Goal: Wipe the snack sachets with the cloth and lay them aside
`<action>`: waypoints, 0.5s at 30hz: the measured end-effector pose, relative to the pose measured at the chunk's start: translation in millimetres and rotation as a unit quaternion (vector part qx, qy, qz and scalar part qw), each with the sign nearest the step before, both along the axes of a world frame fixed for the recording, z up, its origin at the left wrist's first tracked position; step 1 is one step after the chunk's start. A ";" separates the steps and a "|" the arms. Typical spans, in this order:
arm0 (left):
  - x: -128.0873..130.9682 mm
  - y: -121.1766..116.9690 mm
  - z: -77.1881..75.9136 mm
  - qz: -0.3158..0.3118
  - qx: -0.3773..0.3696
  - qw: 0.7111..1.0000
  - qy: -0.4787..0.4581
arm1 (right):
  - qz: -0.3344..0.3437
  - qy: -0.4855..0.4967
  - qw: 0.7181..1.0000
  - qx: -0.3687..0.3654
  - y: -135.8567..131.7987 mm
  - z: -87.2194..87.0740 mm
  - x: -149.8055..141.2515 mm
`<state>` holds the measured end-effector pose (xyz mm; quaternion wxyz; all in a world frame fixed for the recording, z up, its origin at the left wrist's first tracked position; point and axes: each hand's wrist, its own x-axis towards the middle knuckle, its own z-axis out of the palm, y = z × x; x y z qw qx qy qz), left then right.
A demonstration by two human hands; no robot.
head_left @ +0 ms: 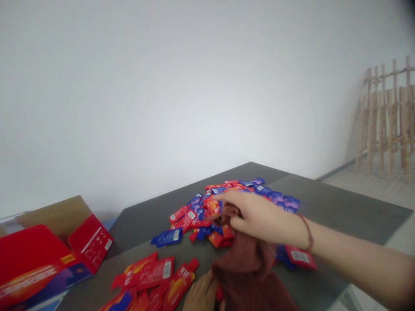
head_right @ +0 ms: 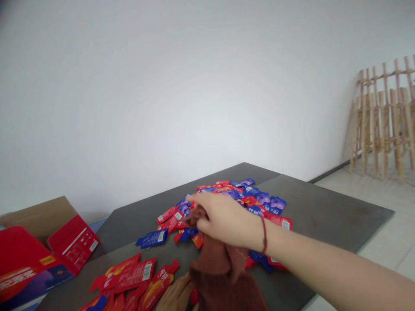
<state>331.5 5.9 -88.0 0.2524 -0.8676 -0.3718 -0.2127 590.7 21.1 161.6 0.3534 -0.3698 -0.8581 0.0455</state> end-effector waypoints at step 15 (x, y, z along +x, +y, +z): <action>3.4 -11.0 18.5 -0.024 -0.074 0.996 -0.036 | 0.014 -0.192 0.976 -0.103 -36.9 -145.6 -16.3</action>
